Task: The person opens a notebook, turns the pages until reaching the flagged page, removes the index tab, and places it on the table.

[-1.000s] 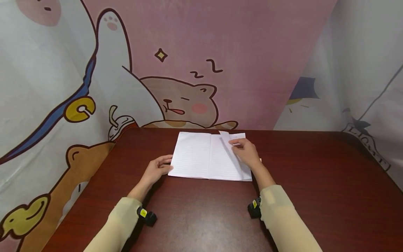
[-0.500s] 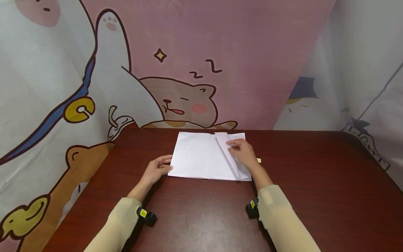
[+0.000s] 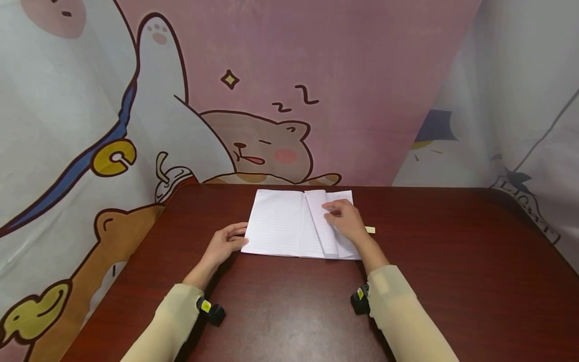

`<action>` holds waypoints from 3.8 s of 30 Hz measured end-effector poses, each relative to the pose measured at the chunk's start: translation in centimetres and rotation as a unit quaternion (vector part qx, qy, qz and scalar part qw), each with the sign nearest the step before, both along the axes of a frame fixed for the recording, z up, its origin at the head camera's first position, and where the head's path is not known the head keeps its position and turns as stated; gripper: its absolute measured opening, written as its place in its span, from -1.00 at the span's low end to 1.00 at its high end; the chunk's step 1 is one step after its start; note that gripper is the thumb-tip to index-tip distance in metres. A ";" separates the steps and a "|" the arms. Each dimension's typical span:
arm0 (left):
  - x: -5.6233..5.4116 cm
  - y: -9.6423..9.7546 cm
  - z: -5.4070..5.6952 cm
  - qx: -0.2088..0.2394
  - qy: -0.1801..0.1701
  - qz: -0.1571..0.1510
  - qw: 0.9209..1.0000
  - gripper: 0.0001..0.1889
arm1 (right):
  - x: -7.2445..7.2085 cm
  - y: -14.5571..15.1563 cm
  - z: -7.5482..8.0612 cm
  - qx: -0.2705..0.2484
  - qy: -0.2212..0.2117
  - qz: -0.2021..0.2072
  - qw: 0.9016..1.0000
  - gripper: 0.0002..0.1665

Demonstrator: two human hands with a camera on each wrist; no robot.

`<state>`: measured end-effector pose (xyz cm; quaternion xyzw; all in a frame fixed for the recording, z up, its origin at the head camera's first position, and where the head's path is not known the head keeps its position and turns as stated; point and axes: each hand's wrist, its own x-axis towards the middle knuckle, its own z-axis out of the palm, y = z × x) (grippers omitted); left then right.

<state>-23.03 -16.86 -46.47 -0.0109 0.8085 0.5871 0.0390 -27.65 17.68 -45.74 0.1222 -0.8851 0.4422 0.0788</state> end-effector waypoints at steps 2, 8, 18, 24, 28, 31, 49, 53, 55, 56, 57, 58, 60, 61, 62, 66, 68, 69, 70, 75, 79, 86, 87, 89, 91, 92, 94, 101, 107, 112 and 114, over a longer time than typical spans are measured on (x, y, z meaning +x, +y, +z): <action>0.0 0.0 -0.1 0.000 0.000 0.000 1.000 -0.52 | 0.0 -0.1 0.0 0.000 0.004 0.002 1.000 -0.67; 0.1 0.0 0.0 -0.003 0.004 -0.002 1.000 -0.52 | 0.0 -0.5 -0.2 0.002 0.003 0.002 1.000 -0.65; 0.1 -0.1 0.1 -0.002 0.003 -0.009 1.000 -0.52 | -0.2 -1.1 -0.2 0.005 -0.004 0.004 1.000 -0.63; 0.2 0.0 0.2 -0.006 0.002 -0.009 1.000 -0.52 | -0.2 -1.5 -0.3 0.010 -0.003 0.004 1.000 -0.64; 0.2 0.0 0.1 -0.006 0.000 -0.005 1.000 -0.52 | -0.1 -1.8 -0.2 0.005 0.001 0.009 1.000 -0.65; 0.1 0.0 0.1 -0.005 -0.002 -0.003 1.000 -0.51 | 0.0 -2.0 -0.2 0.003 -0.001 0.012 1.000 -0.65; 0.1 0.1 0.0 -0.001 0.004 0.000 1.000 -0.52 | 0.2 -3.3 -0.1 -0.006 -0.012 0.022 1.000 -0.64; 0.1 0.1 -0.1 0.000 0.004 0.000 1.000 -0.53 | 0.2 -3.5 -0.2 -0.009 -0.014 0.021 1.000 -0.65; 0.1 0.1 -0.1 -0.001 0.004 0.000 1.000 -0.53 | 0.2 -3.5 -0.2 -0.009 -0.015 0.020 1.000 -0.65; 0.1 0.1 -0.1 -0.001 0.005 0.000 1.000 -0.53 | 0.2 -3.5 -0.2 -0.009 -0.015 0.020 1.000 -0.65; 0.1 0.1 -0.1 -0.001 0.005 0.000 1.000 -0.53 | 0.2 -3.5 -0.2 -0.008 -0.015 0.019 1.000 -0.65; 0.1 0.1 -0.1 -0.001 0.005 0.000 1.000 -0.53 | 0.2 -3.5 -0.2 -0.006 -0.014 0.019 1.000 -0.65; 0.1 0.0 -0.1 0.000 0.005 -0.001 1.000 -0.53 | 0.2 -3.6 -0.2 -0.005 -0.015 0.018 1.000 -0.65; 0.1 0.0 -0.1 0.000 0.005 -0.001 1.000 -0.53 | 0.2 -3.6 -0.2 -0.006 -0.016 0.017 1.000 -0.65; 0.1 0.0 -0.1 -0.001 0.005 -0.001 1.000 -0.53 | 0.2 -3.6 -0.2 -0.006 -0.016 0.017 1.000 -0.65; 0.1 0.0 -0.1 0.001 0.004 0.001 1.000 -0.53 | 0.3 -3.7 -0.1 -0.007 -0.016 0.018 1.000 -0.65; 0.1 0.0 -0.2 0.001 0.005 0.002 1.000 -0.53 | 0.3 -3.8 -0.1 -0.008 -0.017 0.020 1.000 -0.65; 0.1 0.0 -0.2 0.000 0.006 0.002 1.000 -0.53 | 0.4 -3.8 -0.1 -0.007 -0.018 0.021 1.000 -0.64; 0.1 0.0 -0.2 -0.002 0.007 0.002 1.000 -0.54 | 0.4 -3.9 -0.1 -0.007 -0.019 0.023 1.000 -0.64; 0.2 0.0 -0.1 -0.007 0.008 0.003 1.000 -0.55 | 0.4 -4.4 0.0 -0.005 -0.024 0.029 0.999 -0.62; 0.2 0.0 -0.1 -0.003 0.004 0.001 1.000 -0.54 | 0.5 -4.7 0.0 -0.006 -0.025 0.030 0.999 -0.62; 0.2 -0.1 -0.1 0.005 0.005 -0.005 1.000 -0.54 | 0.6 -5.0 0.0 -0.013 -0.026 0.037 0.999 -0.61; 0.2 -0.1 -0.1 0.005 0.005 -0.005 1.000 -0.54 | 0.6 -5.1 0.0 -0.013 -0.026 0.038 0.999 -0.61; 0.2 -0.1 -0.1 0.006 0.003 -0.005 1.000 -0.54 | 0.6 -5.3 0.0 -0.014 -0.026 0.041 0.999 -0.61; 0.2 -0.1 -0.2 0.007 0.002 -0.006 1.000 -0.54 | 0.6 -5.4 -0.1 -0.012 -0.026 0.045 0.999 -0.61; 0.2 -0.1 -0.2 0.007 0.002 -0.006 1.000 -0.54 | 0.6 -5.4 -0.1 -0.009 -0.026 0.046 0.999 -0.61; 0.2 -0.1 -0.2 0.009 0.001 -0.007 1.000 -0.54 | 0.6 -5.5 -0.1 -0.008 -0.027 0.048 0.998 -0.61; 0.1 -0.1 -0.2 0.020 0.000 -0.013 1.000 -0.55 | 0.7 -5.8 0.0 -0.003 -0.032 0.051 0.998 -0.60; -0.1 -0.1 -0.3 0.043 -0.003 -0.014 0.999 -0.59 | 0.7 -6.1 0.1 -0.005 -0.034 0.054 0.998 -0.59; 0.0 -0.2 -0.3 0.045 -0.006 -0.013 0.999 -0.58 | 0.6 -6.3 0.1 -0.006 -0.041 0.056 0.998 -0.59; 0.0 -0.2 -0.3 0.044 -0.010 -0.013 0.999 -0.58 | 0.6 -6.3 0.0 -0.008 -0.043 0.056 0.997 -0.59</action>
